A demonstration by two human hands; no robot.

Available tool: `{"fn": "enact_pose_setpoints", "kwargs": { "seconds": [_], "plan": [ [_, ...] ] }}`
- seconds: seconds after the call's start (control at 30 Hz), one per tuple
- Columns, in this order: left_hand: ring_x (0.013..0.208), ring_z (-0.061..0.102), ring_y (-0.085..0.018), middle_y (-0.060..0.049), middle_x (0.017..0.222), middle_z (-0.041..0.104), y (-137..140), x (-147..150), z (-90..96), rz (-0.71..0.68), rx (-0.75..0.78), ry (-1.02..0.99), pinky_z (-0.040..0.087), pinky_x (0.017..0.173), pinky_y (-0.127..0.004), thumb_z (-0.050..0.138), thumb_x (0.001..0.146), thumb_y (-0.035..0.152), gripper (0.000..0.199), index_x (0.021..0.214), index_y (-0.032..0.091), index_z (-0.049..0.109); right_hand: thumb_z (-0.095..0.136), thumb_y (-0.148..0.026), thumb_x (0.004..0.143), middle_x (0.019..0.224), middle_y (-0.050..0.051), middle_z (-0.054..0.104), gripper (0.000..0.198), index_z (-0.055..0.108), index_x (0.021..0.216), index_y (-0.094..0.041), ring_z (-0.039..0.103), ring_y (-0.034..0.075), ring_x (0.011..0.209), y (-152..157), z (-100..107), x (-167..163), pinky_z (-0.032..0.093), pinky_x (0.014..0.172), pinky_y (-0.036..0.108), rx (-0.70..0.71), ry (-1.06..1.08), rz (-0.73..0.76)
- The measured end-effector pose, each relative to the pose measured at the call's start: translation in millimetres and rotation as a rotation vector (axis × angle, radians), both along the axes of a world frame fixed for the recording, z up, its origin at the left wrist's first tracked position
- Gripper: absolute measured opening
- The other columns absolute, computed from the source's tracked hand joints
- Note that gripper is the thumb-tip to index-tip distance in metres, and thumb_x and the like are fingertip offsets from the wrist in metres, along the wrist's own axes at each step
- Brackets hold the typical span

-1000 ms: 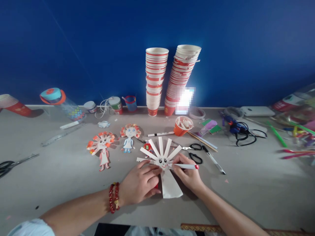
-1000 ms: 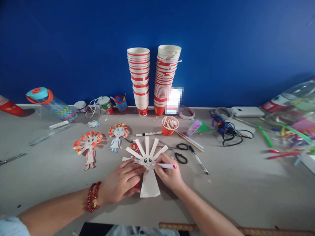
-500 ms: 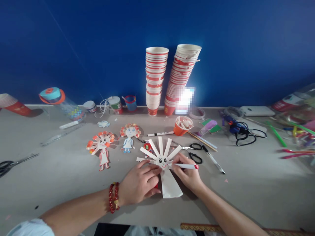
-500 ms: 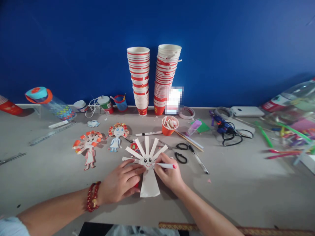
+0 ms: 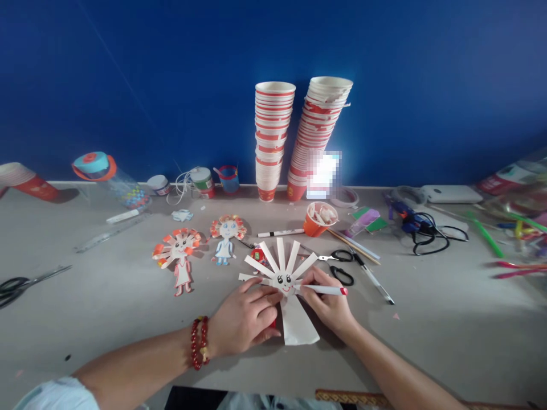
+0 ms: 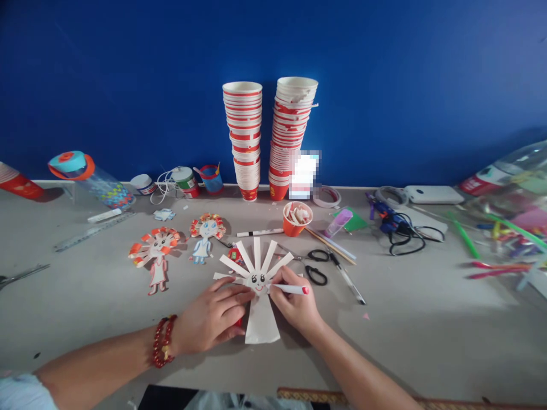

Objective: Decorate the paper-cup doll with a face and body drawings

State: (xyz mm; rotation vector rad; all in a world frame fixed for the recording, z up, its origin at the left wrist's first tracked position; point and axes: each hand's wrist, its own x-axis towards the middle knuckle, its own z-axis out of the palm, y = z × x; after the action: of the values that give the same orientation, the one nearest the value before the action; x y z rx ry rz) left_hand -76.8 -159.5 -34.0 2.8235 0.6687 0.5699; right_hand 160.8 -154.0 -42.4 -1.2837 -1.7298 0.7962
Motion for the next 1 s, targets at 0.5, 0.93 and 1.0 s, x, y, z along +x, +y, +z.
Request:
{"fn": "enact_pose_setpoints", "kwargs": {
  "seconds": [0.5, 0.93, 1.0],
  "plan": [
    [0.122, 0.053, -0.021, -0.006, 0.131, 0.063, 1.7, -1.2, -1.4, -0.014, 0.049, 0.015, 0.028, 0.114, -0.044, 0.045, 0.100, 0.046, 0.034, 0.096, 0.016, 0.062, 0.051, -0.020, 0.085, 0.060, -0.003, 0.052, 0.016, 0.050, 0.069, -0.022, 0.047, 0.013, 0.054, 1.5, -2.4, 1.4, 0.038, 0.053, 0.023, 0.033, 0.008, 0.007],
    [0.123, 0.054, -0.022, -0.008, 0.129, 0.064, 0.6, -0.4, 1.8, -0.006, 0.029, 0.006, 0.029, 0.115, -0.044, 0.046, 0.100, 0.045, 0.033, 0.093, 0.016, 0.061, 0.052, -0.016, 0.081, 0.061, -0.003, 0.053, 0.012, 0.052, 0.070, -0.021, 0.048, 0.012, 0.055, 1.1, -0.3, 0.2, 0.037, 0.054, 0.023, 0.025, 0.053, -0.010],
    [0.123, 0.054, -0.022, -0.008, 0.129, 0.064, 0.4, -0.4, 2.0, -0.008, 0.032, 0.007, 0.029, 0.115, -0.043, 0.046, 0.100, 0.045, 0.033, 0.093, 0.016, 0.061, 0.052, -0.016, 0.082, 0.062, -0.003, 0.053, 0.012, 0.052, 0.071, -0.021, 0.048, 0.012, 0.056, 1.1, -0.7, 0.4, 0.037, 0.054, 0.023, 0.023, 0.061, -0.006]
  ]
}}
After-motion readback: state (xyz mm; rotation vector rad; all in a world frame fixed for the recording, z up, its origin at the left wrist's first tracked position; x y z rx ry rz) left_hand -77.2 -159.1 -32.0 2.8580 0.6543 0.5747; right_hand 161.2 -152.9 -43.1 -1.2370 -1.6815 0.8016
